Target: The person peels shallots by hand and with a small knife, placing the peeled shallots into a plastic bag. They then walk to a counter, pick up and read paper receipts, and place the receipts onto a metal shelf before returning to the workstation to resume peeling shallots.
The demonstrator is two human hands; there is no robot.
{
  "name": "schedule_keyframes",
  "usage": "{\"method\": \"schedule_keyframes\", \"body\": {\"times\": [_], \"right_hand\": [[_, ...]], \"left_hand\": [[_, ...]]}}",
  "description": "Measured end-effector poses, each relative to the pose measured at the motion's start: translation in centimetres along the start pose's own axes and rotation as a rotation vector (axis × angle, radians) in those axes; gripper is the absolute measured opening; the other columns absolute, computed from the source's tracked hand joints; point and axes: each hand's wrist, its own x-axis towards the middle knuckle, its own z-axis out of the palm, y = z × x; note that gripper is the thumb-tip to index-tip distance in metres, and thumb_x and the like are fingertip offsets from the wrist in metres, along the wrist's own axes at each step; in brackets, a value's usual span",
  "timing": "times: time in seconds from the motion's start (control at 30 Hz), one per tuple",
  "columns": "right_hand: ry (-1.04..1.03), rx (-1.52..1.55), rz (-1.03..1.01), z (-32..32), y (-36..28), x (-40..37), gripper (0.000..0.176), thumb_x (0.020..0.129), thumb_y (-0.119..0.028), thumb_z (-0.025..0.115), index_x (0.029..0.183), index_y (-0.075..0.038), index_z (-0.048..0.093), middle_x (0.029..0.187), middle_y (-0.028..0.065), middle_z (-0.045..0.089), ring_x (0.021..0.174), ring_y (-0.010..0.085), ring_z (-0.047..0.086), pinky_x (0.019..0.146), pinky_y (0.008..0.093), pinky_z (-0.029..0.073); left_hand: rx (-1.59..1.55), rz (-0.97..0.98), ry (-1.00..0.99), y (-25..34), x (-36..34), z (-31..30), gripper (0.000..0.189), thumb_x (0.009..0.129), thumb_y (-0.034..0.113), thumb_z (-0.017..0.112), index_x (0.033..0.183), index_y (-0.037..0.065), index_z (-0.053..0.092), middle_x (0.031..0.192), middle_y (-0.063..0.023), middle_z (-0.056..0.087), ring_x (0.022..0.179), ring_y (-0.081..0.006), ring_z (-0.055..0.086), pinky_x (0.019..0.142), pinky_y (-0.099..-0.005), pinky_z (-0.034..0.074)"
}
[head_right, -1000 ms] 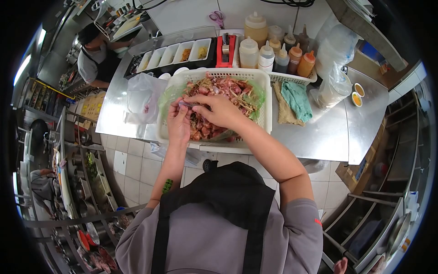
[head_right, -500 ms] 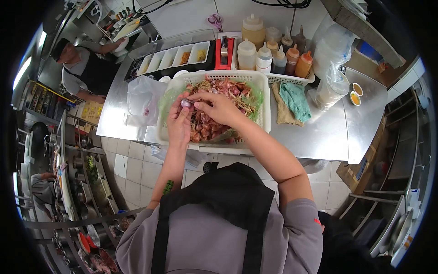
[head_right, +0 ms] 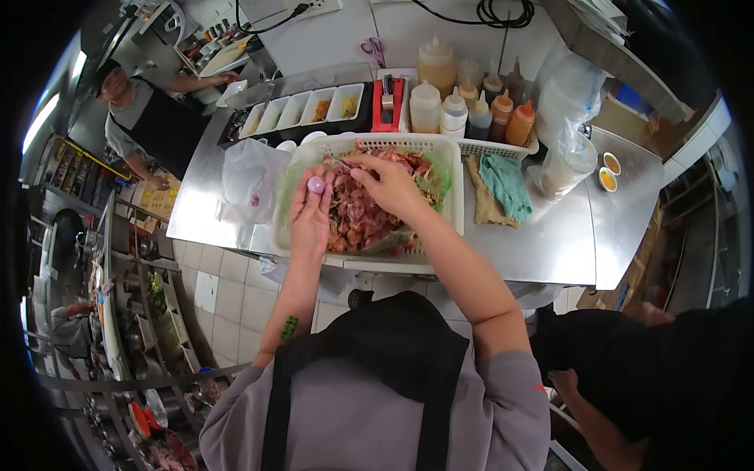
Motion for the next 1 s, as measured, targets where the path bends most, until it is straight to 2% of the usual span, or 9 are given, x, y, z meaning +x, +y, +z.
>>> {"method": "schedule_keyframes", "body": {"times": [0.1, 0.17, 0.33, 0.5, 0.63, 0.7, 0.8, 0.87, 1.0], "right_hand": [[0.069, -0.133, -0.09, 0.0, 0.0, -0.1, 0.026, 0.084, -0.021, 0.057, 0.108, -0.011, 0.06, 0.09, 0.0143, 0.064, 0.083, 0.0281, 0.061, 0.076, 0.0329, 0.046], [0.014, -0.262, 0.13, -0.4, -0.9, -0.1, 0.024, 0.084, -0.019, 0.058, 0.105, -0.007, 0.057, 0.095, 0.0108, 0.062, 0.091, 0.0274, 0.059, 0.081, 0.0337, 0.044], [0.136, -0.236, 0.041, 0.0, -0.1, 0.0, 0.028, 0.082, -0.023, 0.062, 0.095, -0.003, 0.047, 0.088, 0.0158, 0.06, 0.09, 0.0292, 0.058, 0.078, 0.036, 0.043], [0.122, -0.3, 0.07, -0.1, 0.2, -0.1, 0.028, 0.082, -0.024, 0.061, 0.095, -0.003, 0.048, 0.087, 0.0152, 0.061, 0.086, 0.03, 0.058, 0.078, 0.0357, 0.043], [0.118, -0.275, 0.072, -0.2, 0.0, 0.0, 0.026, 0.083, -0.024, 0.061, 0.093, -0.002, 0.049, 0.087, 0.0144, 0.061, 0.084, 0.0294, 0.057, 0.078, 0.0351, 0.043], [0.121, -0.26, 0.07, -0.3, 0.1, 0.0, 0.026, 0.083, -0.024, 0.061, 0.093, -0.002, 0.05, 0.087, 0.014, 0.061, 0.084, 0.0291, 0.057, 0.078, 0.0349, 0.043], [0.143, -0.272, 0.032, -0.1, 0.2, 0.2, 0.028, 0.082, -0.025, 0.061, 0.093, -0.003, 0.05, 0.084, 0.0148, 0.062, 0.074, 0.0304, 0.059, 0.068, 0.0378, 0.045], [0.148, -0.252, 0.059, -0.2, -0.2, 0.1, 0.023, 0.083, -0.022, 0.06, 0.091, -0.002, 0.05, 0.081, 0.0119, 0.061, 0.078, 0.0236, 0.058, 0.074, 0.0327, 0.044], [0.134, -0.189, 0.08, -0.7, 0.4, 0.4, 0.027, 0.082, -0.025, 0.061, 0.092, -0.002, 0.051, 0.079, 0.0141, 0.061, 0.071, 0.0285, 0.058, 0.067, 0.0362, 0.045]], "left_hand": [[0.017, 0.016, 0.005, 1.5, -0.2, -0.3, 0.037, 0.091, 0.002, 0.044, 0.128, 0.001, 0.04, 0.131, -0.0158, 0.042, 0.117, -0.0275, 0.046, 0.099, -0.0323, 0.04], [0.16, 0.053, 0.132, 3.7, 0.4, -1.4, 0.036, 0.09, 0.003, 0.046, 0.126, 0.001, 0.042, 0.127, -0.0157, 0.046, 0.113, -0.0266, 0.05, 0.093, -0.0316, 0.044], [0.629, 0.101, 0.452, 10.2, 4.0, -6.4, 0.043, 0.085, 0.014, 0.06, 0.12, -0.006, 0.047, 0.111, -0.0129, 0.057, 0.096, -0.0192, 0.058, 0.079, -0.0273, 0.047], [1.022, -0.076, 0.385, 9.0, 9.2, -17.5, 0.042, 0.081, 0.008, 0.06, 0.118, -0.009, 0.047, 0.101, -0.0131, 0.06, 0.084, -0.0174, 0.061, 0.069, -0.0253, 0.05], [1.036, -0.115, 0.415, 8.2, 10.3, -17.7, 0.04, 0.08, 0.006, 0.06, 0.116, -0.009, 0.049, 0.099, -0.0129, 0.061, 0.08, -0.0159, 0.061, 0.067, -0.0243, 0.05], [1.065, 0.025, 0.418, 8.2, 10.5, -17.8, 0.033, 0.079, 0.006, 0.06, 0.109, -0.009, 0.055, 0.089, -0.011, 0.063, 0.068, -0.0114, 0.059, 0.057, -0.0205, 0.047], [1.148, 0.084, 0.503, 9.0, 10.4, -17.6, 0.028, 0.079, 0.005, 0.059, 0.105, -0.006, 0.059, 0.085, -0.009, 0.063, 0.064, -0.0099, 0.057, 0.056, -0.0211, 0.046], [1.099, 0.124, 0.492, 9.9, 9.8, -15.1, 0.028, 0.079, 0.007, 0.06, 0.105, -0.004, 0.059, 0.081, -0.0057, 0.062, 0.065, -0.0088, 0.055, 0.056, -0.0204, 0.044], [0.979, 0.034, 0.292, 10.4, 6.4, -5.3, 0.024, 0.08, 0.014, 0.062, 0.099, 0.0, 0.064, 0.072, -0.0001, 0.059, 0.062, -0.007, 0.05, 0.055, -0.0195, 0.04]]}}
